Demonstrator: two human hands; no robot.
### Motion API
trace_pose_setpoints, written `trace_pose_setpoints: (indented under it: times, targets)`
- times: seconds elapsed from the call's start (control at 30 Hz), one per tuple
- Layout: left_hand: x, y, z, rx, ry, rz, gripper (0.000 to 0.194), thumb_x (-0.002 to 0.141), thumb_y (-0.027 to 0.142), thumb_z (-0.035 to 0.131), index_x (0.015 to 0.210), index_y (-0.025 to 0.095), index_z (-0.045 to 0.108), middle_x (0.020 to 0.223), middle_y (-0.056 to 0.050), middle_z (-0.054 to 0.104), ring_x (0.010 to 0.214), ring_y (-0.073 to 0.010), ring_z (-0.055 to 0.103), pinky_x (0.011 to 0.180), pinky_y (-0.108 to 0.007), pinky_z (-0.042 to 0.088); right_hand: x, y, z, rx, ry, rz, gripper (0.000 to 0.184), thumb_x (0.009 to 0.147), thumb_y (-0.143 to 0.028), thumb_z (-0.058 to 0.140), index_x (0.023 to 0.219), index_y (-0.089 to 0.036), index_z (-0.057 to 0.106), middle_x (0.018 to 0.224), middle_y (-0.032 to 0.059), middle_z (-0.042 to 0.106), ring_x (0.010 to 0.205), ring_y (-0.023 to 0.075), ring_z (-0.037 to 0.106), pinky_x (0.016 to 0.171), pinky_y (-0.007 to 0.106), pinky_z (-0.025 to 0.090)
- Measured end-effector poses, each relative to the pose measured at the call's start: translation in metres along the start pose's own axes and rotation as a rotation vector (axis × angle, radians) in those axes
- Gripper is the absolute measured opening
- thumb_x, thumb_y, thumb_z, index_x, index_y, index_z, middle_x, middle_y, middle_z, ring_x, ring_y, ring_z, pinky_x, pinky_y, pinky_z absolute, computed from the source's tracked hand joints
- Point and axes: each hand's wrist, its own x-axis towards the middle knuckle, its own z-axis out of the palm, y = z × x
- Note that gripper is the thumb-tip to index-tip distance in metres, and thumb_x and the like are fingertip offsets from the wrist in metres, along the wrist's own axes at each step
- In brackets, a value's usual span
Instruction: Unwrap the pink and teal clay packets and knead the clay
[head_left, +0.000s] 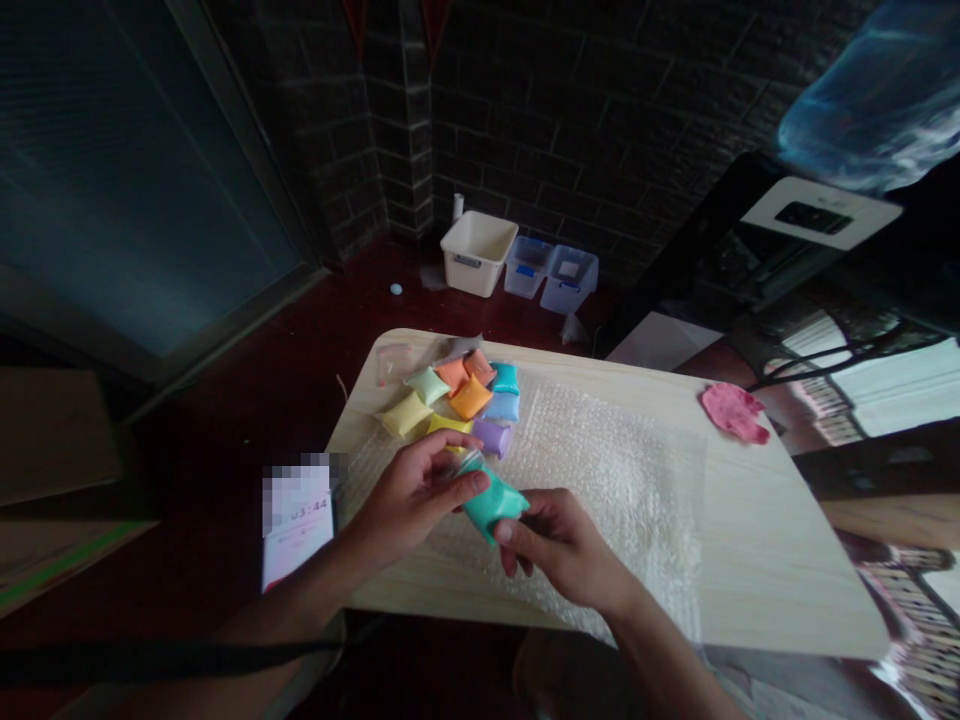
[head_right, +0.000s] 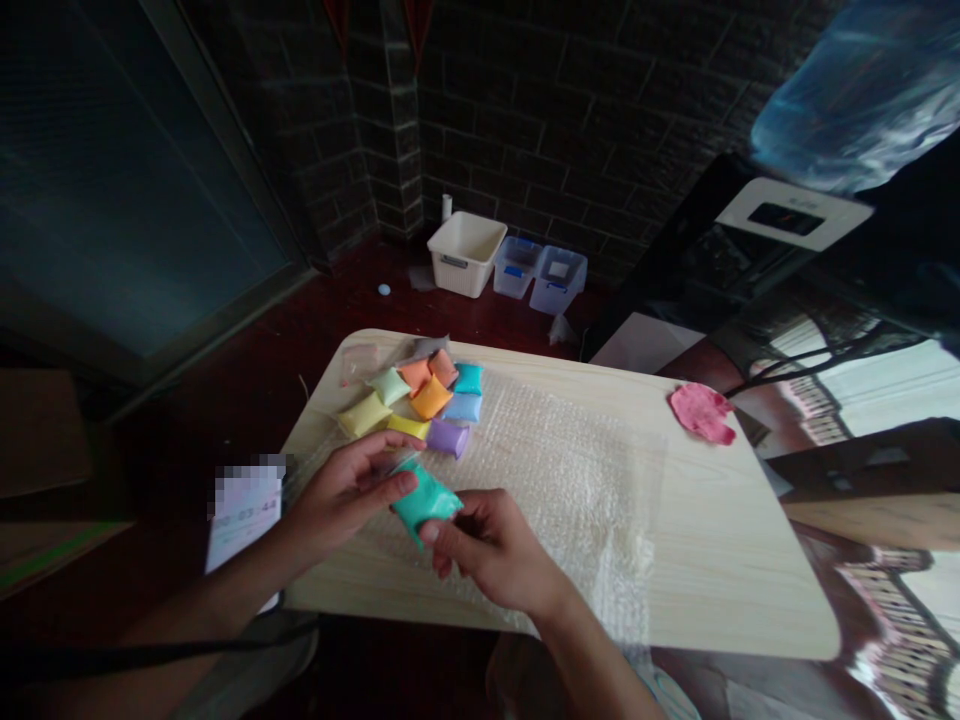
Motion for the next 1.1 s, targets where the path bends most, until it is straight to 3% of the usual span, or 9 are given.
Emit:
trace_pose_setpoints:
  times: [0.17, 0.27, 0.43, 0.6, 0.8, 1.0, 1.1]
  targets:
    - [0.001, 0.000, 0.004, -0.090, 0.023, 0.014, 0.054, 0.076, 0.043, 0.086, 0.114, 0.015, 0.061, 0.083, 0.000, 0.064, 0.070, -0.0125, 0.059, 0.060, -0.022, 0.049, 0.002, 0.001, 0.005, 0.121, 0.045, 0.043, 0.044, 0.081, -0.052, 0.083, 0.064, -0.014, 0.067, 0.052, 0.0018, 0.065, 0.042, 0.0084, 0.050, 0.044, 0.020, 0.036]
    - [0.001, -0.002, 0.008, -0.190, -0.074, -0.055, 0.055, 0.074, 0.047, 0.087, 0.110, 0.015, 0.060, 0.086, -0.004, 0.068, 0.072, -0.0156, 0.063, 0.061, -0.026, 0.052, 0.005, 0.003, 0.005, 0.119, 0.146, -0.011, 0.043, 0.083, -0.051, 0.082, 0.065, -0.014, 0.070, 0.051, 0.0011, 0.064, 0.042, 0.0090, 0.051, 0.045, 0.021, 0.041]
    - [-0.002, -0.006, 0.017, -0.225, -0.297, -0.196, 0.039, 0.081, 0.045, 0.082, 0.095, 0.011, 0.070, 0.087, -0.010, 0.073, 0.076, -0.0182, 0.067, 0.065, -0.027, 0.051, 0.006, 0.002, 0.005, 0.056, 0.236, -0.103, 0.046, 0.093, -0.051, 0.070, 0.065, -0.014, 0.070, 0.051, 0.0020, 0.064, 0.044, 0.0097, 0.052, 0.048, 0.022, 0.041]
    - [-0.003, -0.010, 0.019, -0.080, -0.139, -0.149, 0.031, 0.078, 0.039, 0.086, 0.081, 0.011, 0.073, 0.073, -0.006, 0.073, 0.066, -0.0151, 0.064, 0.063, -0.026, 0.049, 0.007, 0.003, 0.007, 0.036, 0.303, -0.125, 0.045, 0.094, -0.049, 0.070, 0.065, -0.015, 0.069, 0.056, 0.0031, 0.067, 0.047, 0.0111, 0.056, 0.048, 0.023, 0.041]
    - [-0.003, -0.010, 0.015, 0.024, -0.060, -0.096, 0.024, 0.080, 0.036, 0.082, 0.079, 0.013, 0.075, 0.072, -0.004, 0.073, 0.065, -0.0142, 0.061, 0.063, -0.025, 0.046, 0.009, 0.009, 0.002, -0.046, 0.300, -0.106, 0.038, 0.092, -0.047, 0.073, 0.074, -0.014, 0.074, 0.061, 0.0025, 0.068, 0.054, 0.0112, 0.058, 0.051, 0.022, 0.044]
    - [-0.004, -0.002, 0.014, 0.114, -0.062, -0.143, 0.025, 0.081, 0.037, 0.079, 0.073, 0.014, 0.073, 0.064, -0.001, 0.066, 0.060, -0.0132, 0.055, 0.058, -0.024, 0.040, 0.007, 0.007, -0.009, 0.009, 0.254, -0.103, 0.029, 0.085, -0.043, 0.082, 0.085, -0.016, 0.073, 0.067, 0.0006, 0.067, 0.056, 0.0114, 0.059, 0.051, 0.022, 0.045]
    - [-0.004, -0.001, 0.012, 0.158, -0.074, -0.164, 0.026, 0.079, 0.039, 0.078, 0.073, 0.014, 0.072, 0.062, -0.001, 0.064, 0.058, -0.0137, 0.054, 0.056, -0.025, 0.038, 0.007, 0.005, -0.011, 0.025, 0.225, -0.057, 0.031, 0.083, -0.044, 0.083, 0.080, -0.014, 0.075, 0.062, 0.0013, 0.068, 0.052, 0.0111, 0.058, 0.050, 0.023, 0.046]
